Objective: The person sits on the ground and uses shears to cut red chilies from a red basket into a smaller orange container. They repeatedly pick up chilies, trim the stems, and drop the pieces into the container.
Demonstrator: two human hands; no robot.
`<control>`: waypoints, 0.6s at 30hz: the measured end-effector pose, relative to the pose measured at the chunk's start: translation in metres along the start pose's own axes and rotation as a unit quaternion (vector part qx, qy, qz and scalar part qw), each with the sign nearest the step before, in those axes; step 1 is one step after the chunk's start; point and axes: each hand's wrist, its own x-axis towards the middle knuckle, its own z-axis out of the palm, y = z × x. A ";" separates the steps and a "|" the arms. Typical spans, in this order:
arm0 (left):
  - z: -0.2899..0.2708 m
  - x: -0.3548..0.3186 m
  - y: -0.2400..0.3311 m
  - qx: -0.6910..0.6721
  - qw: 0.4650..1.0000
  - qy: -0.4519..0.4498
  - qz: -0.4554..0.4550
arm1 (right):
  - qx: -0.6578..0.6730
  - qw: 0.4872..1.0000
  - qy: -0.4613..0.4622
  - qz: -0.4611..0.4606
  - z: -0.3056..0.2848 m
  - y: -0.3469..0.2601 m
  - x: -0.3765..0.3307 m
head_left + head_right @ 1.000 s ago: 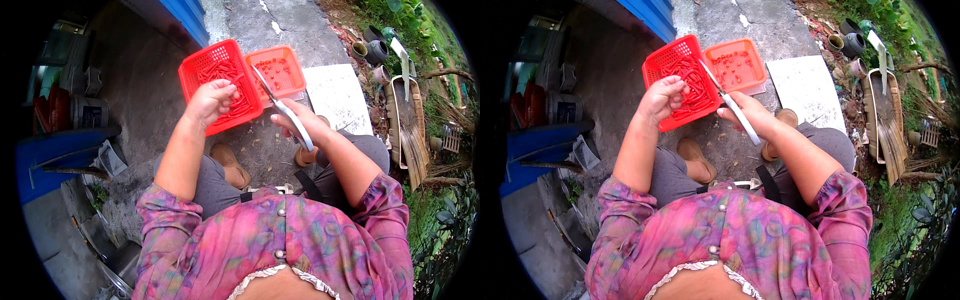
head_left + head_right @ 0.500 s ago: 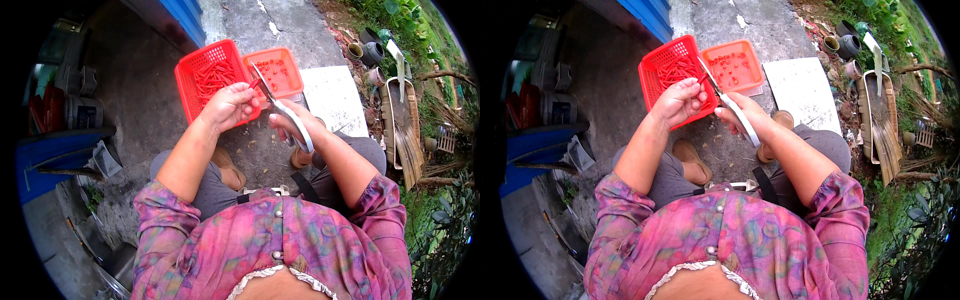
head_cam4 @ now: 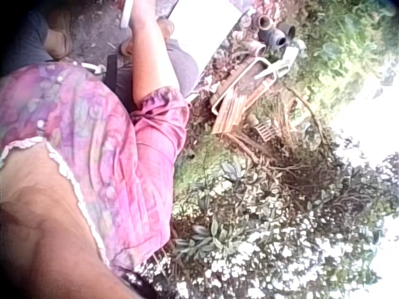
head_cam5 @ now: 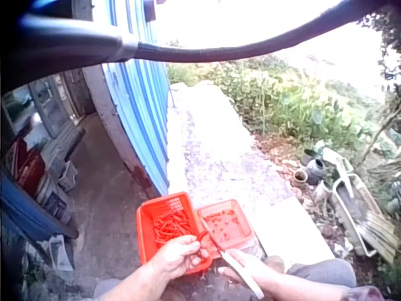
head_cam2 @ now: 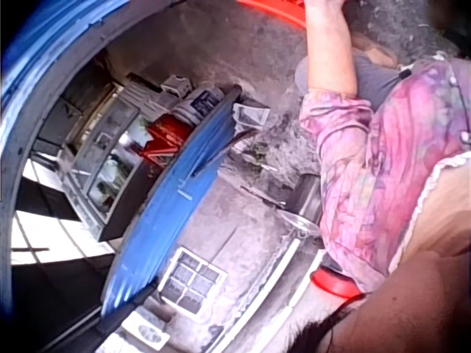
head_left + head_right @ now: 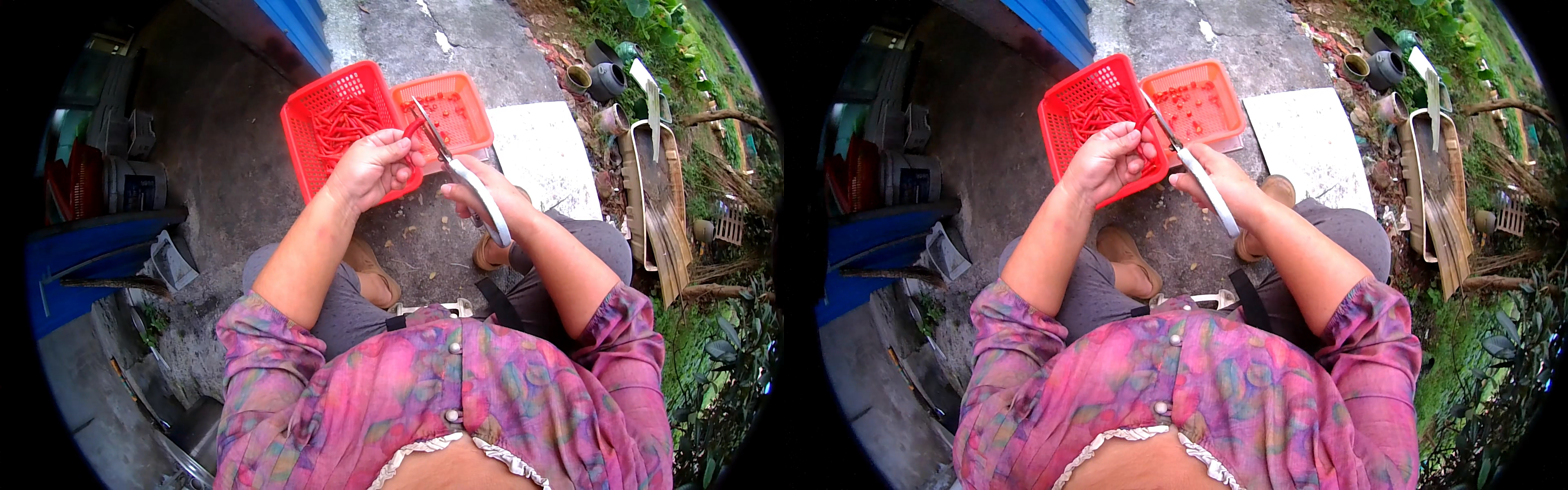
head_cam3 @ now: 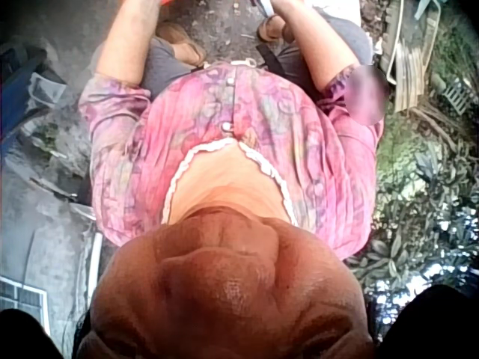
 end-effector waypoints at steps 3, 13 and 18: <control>0.001 0.001 -0.002 0.014 1.000 -0.013 -0.021 | 0.024 1.000 -0.004 -0.009 0.001 0.006 0.003; -0.005 0.006 -0.007 0.020 0.999 0.033 -0.017 | 0.057 0.996 0.007 0.065 -0.004 -0.001 0.000; -0.005 0.008 -0.006 0.038 0.999 0.030 -0.015 | -0.009 1.000 0.012 0.020 0.000 0.012 0.006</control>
